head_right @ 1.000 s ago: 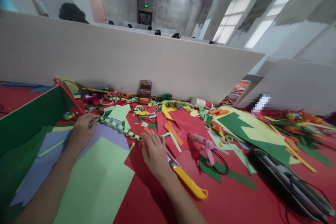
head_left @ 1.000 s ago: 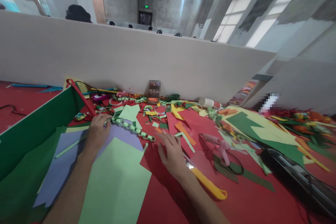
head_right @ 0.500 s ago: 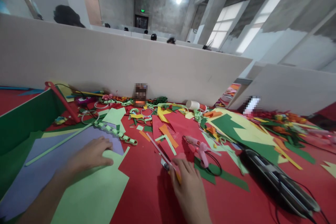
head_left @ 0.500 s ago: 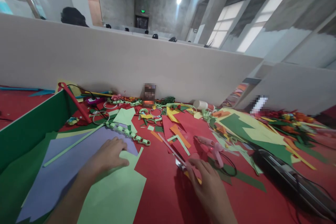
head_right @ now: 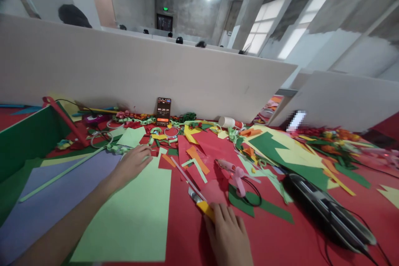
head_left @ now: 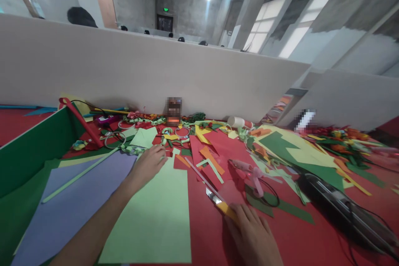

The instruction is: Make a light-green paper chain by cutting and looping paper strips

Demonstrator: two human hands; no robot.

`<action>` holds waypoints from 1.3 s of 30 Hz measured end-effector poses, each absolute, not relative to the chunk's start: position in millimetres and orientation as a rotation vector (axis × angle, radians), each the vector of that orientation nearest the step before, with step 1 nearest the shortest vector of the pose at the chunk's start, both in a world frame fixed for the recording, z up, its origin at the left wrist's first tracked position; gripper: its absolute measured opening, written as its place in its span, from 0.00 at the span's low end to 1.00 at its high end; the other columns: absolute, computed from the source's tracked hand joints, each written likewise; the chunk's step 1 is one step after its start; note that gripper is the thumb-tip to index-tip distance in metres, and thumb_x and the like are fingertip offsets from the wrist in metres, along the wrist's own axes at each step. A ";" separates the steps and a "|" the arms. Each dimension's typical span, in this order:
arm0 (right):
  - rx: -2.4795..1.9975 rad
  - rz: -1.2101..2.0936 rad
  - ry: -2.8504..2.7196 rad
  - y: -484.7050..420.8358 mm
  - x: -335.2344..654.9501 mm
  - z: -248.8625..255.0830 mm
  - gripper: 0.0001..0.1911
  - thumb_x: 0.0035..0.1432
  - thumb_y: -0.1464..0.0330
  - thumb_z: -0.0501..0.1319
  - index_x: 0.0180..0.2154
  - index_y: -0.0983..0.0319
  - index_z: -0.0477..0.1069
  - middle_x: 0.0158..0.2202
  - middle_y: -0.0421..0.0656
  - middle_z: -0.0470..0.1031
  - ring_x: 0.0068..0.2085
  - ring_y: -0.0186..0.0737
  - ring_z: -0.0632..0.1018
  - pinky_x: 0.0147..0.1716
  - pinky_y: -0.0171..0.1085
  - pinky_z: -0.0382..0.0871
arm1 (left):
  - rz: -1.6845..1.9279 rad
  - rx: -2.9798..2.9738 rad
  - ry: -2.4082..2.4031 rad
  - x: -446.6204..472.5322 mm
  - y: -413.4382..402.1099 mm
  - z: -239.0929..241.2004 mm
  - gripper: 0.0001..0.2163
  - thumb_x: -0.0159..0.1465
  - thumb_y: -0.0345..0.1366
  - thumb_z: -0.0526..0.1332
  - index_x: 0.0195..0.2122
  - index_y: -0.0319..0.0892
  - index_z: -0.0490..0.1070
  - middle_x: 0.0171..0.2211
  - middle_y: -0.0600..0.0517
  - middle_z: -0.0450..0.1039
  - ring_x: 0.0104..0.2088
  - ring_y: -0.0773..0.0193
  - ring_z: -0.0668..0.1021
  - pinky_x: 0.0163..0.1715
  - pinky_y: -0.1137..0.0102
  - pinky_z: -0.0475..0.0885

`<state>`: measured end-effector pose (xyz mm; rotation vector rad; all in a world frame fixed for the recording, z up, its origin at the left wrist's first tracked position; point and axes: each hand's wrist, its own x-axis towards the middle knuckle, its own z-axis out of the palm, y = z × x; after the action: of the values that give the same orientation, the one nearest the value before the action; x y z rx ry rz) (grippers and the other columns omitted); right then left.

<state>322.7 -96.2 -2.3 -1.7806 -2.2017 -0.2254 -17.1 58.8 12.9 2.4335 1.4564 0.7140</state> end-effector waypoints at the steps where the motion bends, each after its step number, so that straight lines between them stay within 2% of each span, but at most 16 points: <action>1: -1.782 -0.209 -2.161 -97.0 319.9 -2.6 0.10 0.69 0.61 0.52 0.41 0.54 0.71 0.35 0.45 0.81 0.35 0.49 0.82 0.32 0.42 0.69 | 0.737 2.431 1.490 -18.9 59.7 13.4 0.11 0.73 0.35 0.52 0.41 0.42 0.75 0.47 0.44 0.76 0.51 0.52 0.75 0.52 0.58 0.69; 6: -1.770 0.248 -1.841 -106.5 294.1 1.5 0.16 0.72 0.57 0.48 0.52 0.56 0.66 0.41 0.49 0.83 0.38 0.47 0.85 0.30 0.36 0.74 | 0.688 2.461 1.718 -22.6 36.8 5.5 0.10 0.72 0.34 0.53 0.38 0.44 0.73 0.39 0.47 0.77 0.45 0.52 0.77 0.50 0.58 0.69; 9: -1.762 0.547 -1.724 -107.7 271.2 8.3 0.21 0.74 0.55 0.43 0.58 0.57 0.63 0.34 0.46 0.82 0.31 0.44 0.84 0.26 0.34 0.72 | 0.641 2.430 1.830 -22.0 20.3 -4.4 0.08 0.70 0.33 0.55 0.35 0.44 0.73 0.37 0.46 0.76 0.43 0.49 0.77 0.46 0.57 0.70; 12: -1.745 0.681 -1.777 -101.8 249.2 13.0 0.25 0.74 0.53 0.42 0.62 0.59 0.62 0.24 0.40 0.78 0.24 0.44 0.81 0.23 0.33 0.69 | 0.603 2.440 1.881 -22.9 12.9 -11.9 0.10 0.69 0.29 0.53 0.44 0.42 0.74 0.43 0.44 0.77 0.45 0.48 0.77 0.44 0.56 0.71; 15: -1.703 0.688 -1.852 -91.6 229.3 15.0 0.27 0.74 0.55 0.41 0.64 0.59 0.62 0.23 0.41 0.77 0.23 0.45 0.81 0.22 0.33 0.67 | 0.586 2.516 1.709 -27.7 13.6 -18.3 0.20 0.66 0.21 0.51 0.55 0.45 0.72 0.54 0.44 0.74 0.53 0.51 0.75 0.51 0.58 0.71; 17: -1.678 0.704 -1.872 -84.5 214.7 15.1 0.27 0.74 0.57 0.40 0.66 0.59 0.60 0.22 0.40 0.76 0.22 0.44 0.80 0.20 0.33 0.65 | 0.597 2.530 1.584 -32.2 15.9 -22.9 0.25 0.65 0.18 0.50 0.57 0.47 0.71 0.58 0.46 0.73 0.57 0.54 0.74 0.55 0.59 0.70; 21: -1.679 0.571 -1.977 -75.7 183.2 9.2 0.27 0.73 0.67 0.45 0.71 0.60 0.50 0.22 0.40 0.75 0.20 0.43 0.78 0.17 0.32 0.58 | 0.661 2.510 1.509 -38.8 18.9 -28.5 0.22 0.69 0.23 0.51 0.60 0.47 0.71 0.62 0.47 0.71 0.62 0.54 0.71 0.60 0.58 0.69; 24: -1.731 0.411 -2.123 -75.5 164.8 3.0 0.36 0.67 0.78 0.49 0.72 0.57 0.47 0.29 0.44 0.80 0.21 0.42 0.80 0.17 0.32 0.58 | 0.668 2.511 1.500 -39.9 19.0 -28.1 0.20 0.70 0.27 0.52 0.61 0.47 0.71 0.63 0.47 0.70 0.63 0.54 0.71 0.61 0.56 0.69; 28: -1.977 0.334 -2.345 -76.4 149.9 8.2 0.45 0.58 0.86 0.51 0.72 0.53 0.49 0.35 0.46 0.81 0.27 0.45 0.84 0.20 0.32 0.64 | 0.608 2.546 1.485 -39.7 19.2 -26.6 0.21 0.70 0.25 0.53 0.60 0.48 0.72 0.64 0.47 0.70 0.64 0.54 0.71 0.61 0.54 0.69; 35: -2.214 0.495 -2.414 -70.3 137.3 32.8 0.45 0.61 0.88 0.48 0.73 0.51 0.45 0.42 0.49 0.80 0.36 0.45 0.86 0.30 0.31 0.73 | 0.603 2.584 1.430 -38.4 19.1 -26.0 0.23 0.69 0.23 0.53 0.61 0.51 0.70 0.64 0.52 0.70 0.65 0.58 0.69 0.62 0.56 0.66; 39: -2.212 0.527 -2.411 -70.1 137.0 33.8 0.45 0.61 0.88 0.47 0.73 0.52 0.44 0.42 0.49 0.80 0.37 0.46 0.85 0.32 0.33 0.75 | 0.592 2.566 1.653 -33.8 15.1 -17.7 0.16 0.72 0.33 0.55 0.59 0.45 0.70 0.61 0.45 0.73 0.60 0.52 0.73 0.56 0.55 0.69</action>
<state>137.0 -70.1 33.8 -2.2117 -2.4109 0.5275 -33.8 15.1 -17.7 2.5658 1.6534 0.5921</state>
